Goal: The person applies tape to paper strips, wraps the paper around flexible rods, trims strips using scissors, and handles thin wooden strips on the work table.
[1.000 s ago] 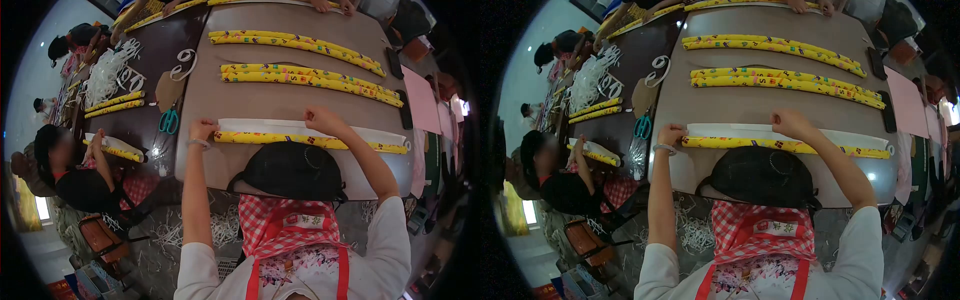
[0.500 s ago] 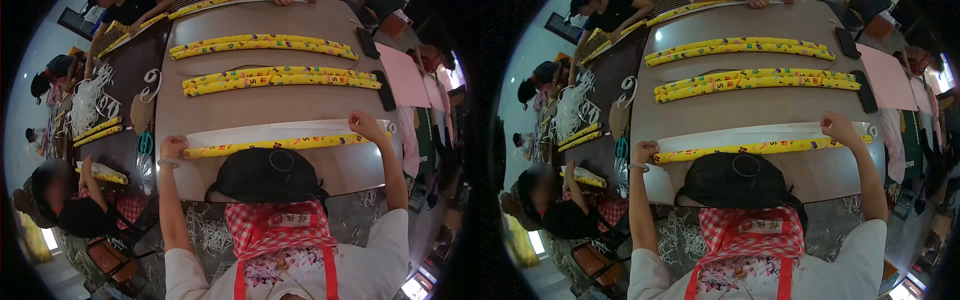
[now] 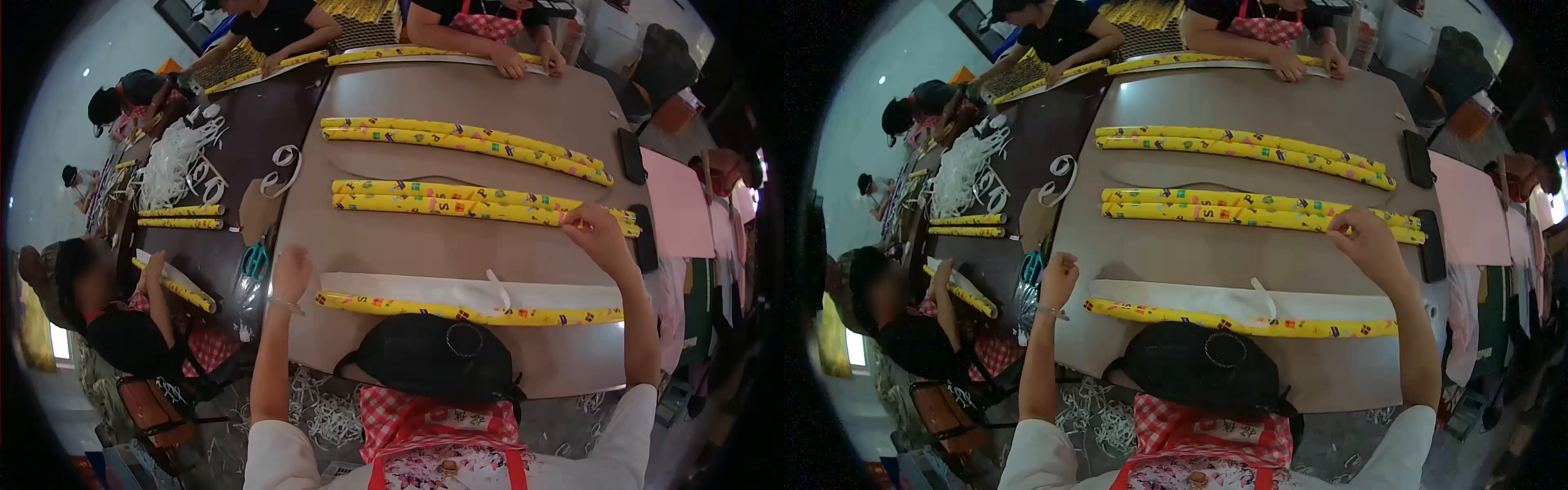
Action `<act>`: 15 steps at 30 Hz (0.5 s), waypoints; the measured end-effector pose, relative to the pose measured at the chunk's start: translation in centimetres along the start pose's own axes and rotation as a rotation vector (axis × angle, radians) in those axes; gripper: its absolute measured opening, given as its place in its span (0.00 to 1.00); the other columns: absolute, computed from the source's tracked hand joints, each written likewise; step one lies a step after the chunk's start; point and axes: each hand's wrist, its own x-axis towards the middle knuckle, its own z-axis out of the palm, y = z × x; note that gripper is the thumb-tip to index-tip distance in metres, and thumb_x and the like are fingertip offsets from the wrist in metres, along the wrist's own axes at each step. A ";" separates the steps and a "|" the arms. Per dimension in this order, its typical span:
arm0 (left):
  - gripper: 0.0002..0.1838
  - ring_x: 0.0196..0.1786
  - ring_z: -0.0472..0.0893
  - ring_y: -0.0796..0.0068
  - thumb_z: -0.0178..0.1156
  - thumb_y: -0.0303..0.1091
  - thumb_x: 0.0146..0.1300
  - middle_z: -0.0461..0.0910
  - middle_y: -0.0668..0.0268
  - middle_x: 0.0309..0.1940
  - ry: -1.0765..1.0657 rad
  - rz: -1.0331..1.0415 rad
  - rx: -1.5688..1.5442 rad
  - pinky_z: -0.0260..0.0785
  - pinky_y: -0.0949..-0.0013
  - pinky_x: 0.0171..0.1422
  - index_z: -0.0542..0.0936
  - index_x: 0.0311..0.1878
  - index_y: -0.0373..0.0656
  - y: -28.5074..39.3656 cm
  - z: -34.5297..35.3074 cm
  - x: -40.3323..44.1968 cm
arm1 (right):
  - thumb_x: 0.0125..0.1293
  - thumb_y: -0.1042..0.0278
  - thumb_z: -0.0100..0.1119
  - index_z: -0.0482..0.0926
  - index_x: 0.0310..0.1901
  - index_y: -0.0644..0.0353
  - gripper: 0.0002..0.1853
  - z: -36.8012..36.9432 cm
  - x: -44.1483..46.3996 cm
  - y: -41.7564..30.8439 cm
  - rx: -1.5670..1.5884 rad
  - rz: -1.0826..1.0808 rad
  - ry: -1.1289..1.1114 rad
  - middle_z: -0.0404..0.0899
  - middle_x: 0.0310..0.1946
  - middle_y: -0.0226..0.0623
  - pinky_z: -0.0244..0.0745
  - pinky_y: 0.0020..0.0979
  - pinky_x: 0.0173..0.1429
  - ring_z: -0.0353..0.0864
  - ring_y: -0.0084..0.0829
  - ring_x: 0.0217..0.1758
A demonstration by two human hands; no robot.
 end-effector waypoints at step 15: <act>0.11 0.52 0.76 0.59 0.67 0.29 0.50 0.79 0.61 0.45 -0.408 0.539 0.530 0.69 0.59 0.52 0.80 0.38 0.43 7.8 2.3 22.2 | 0.54 0.66 0.65 0.81 0.36 0.60 0.10 15.0 19.3 0.7 -0.133 -0.197 -0.336 0.80 0.31 0.36 0.74 0.35 0.42 0.80 0.35 0.36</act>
